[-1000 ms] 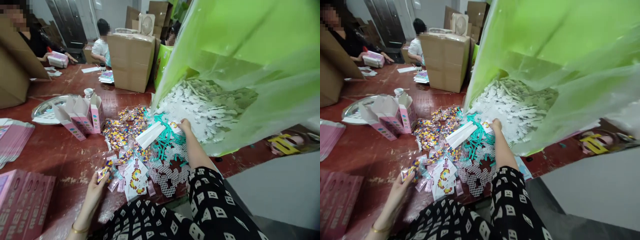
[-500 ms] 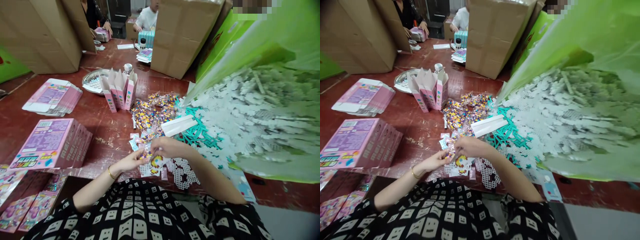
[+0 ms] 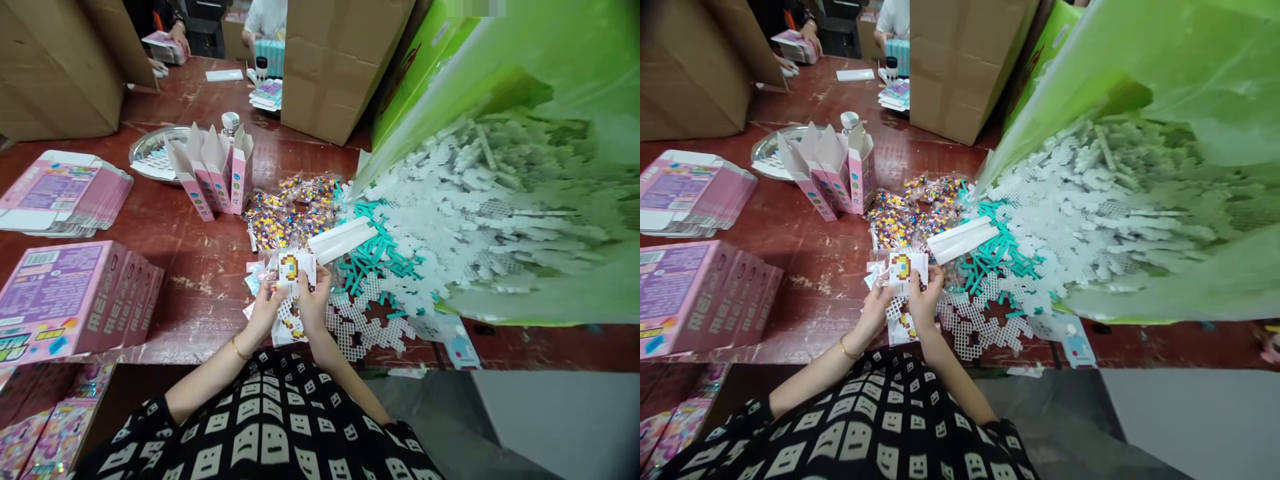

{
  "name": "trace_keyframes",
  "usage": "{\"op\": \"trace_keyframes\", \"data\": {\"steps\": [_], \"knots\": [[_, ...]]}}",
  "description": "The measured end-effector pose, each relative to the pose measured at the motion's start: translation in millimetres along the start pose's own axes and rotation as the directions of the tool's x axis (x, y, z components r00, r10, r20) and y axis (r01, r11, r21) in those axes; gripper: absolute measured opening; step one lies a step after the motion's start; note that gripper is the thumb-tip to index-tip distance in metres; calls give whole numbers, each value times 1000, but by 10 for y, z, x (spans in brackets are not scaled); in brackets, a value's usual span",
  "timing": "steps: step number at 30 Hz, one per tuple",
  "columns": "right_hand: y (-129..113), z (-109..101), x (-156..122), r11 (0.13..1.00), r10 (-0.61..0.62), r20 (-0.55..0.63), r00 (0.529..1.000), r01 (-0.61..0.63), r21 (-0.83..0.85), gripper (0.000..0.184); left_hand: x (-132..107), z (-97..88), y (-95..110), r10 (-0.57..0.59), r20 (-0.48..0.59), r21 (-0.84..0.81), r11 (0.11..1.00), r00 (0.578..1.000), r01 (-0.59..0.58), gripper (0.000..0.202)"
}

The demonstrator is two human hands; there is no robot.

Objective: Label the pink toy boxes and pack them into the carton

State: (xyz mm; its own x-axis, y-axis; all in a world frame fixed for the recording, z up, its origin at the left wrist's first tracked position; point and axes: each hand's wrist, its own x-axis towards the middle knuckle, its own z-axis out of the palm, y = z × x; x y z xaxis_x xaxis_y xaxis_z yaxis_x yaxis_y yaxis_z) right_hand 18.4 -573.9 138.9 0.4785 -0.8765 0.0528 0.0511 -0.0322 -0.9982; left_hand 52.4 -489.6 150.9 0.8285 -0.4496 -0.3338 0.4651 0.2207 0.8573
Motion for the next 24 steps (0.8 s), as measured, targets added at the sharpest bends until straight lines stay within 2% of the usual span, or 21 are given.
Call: {"op": "trace_keyframes", "data": {"steps": [2,4,5,6,8,10,12,14,17,19,20,22,24], "knots": [[-15,-172,174,988,-123,-15,992,121,-95,39,-11,91,54,23,27,41,999,999,-24,57],[-21,-481,526,937,-257,-81,963,228,-265,34,5,127,109,-4,74,-11,1000,997,5,53],[-11,-667,750,912,-295,-129,947,240,-332,29,20,125,132,-42,98,-57,997,994,48,50],[7,-854,986,900,-303,-145,942,233,-368,22,37,113,150,-97,120,-99,989,988,109,49],[59,-1184,1427,880,-285,-105,953,217,-422,11,70,75,168,-240,159,-163,950,958,266,46],[98,-1413,1752,869,-257,-35,966,215,-446,16,91,42,164,-370,177,-206,892,912,402,44],[69,-1554,1941,863,-256,14,967,235,-447,19,102,29,149,-433,163,-241,854,887,461,40],[-61,-1650,2017,862,-287,14,958,264,-432,20,104,34,136,-443,132,-272,844,887,462,36],[-388,-1713,1919,868,-347,-58,936,298,-397,16,98,62,131,-382,60,-336,862,922,379,37],[-577,-1621,1657,902,-334,-119,935,281,-329,6,88,91,126,-308,19,-373,881,951,292,42],[-628,-1517,1460,928,-303,-152,941,255,-271,2,82,109,118,-271,4,-384,888,962,252,44],[-612,-1199,966,961,-245,-174,954,216,-172,8,67,149,91,-210,-12,-397,898,978,188,47],[-458,-810,450,957,-258,-114,960,237,-169,14,49,186,58,-165,-24,-419,897,986,140,47]]}}
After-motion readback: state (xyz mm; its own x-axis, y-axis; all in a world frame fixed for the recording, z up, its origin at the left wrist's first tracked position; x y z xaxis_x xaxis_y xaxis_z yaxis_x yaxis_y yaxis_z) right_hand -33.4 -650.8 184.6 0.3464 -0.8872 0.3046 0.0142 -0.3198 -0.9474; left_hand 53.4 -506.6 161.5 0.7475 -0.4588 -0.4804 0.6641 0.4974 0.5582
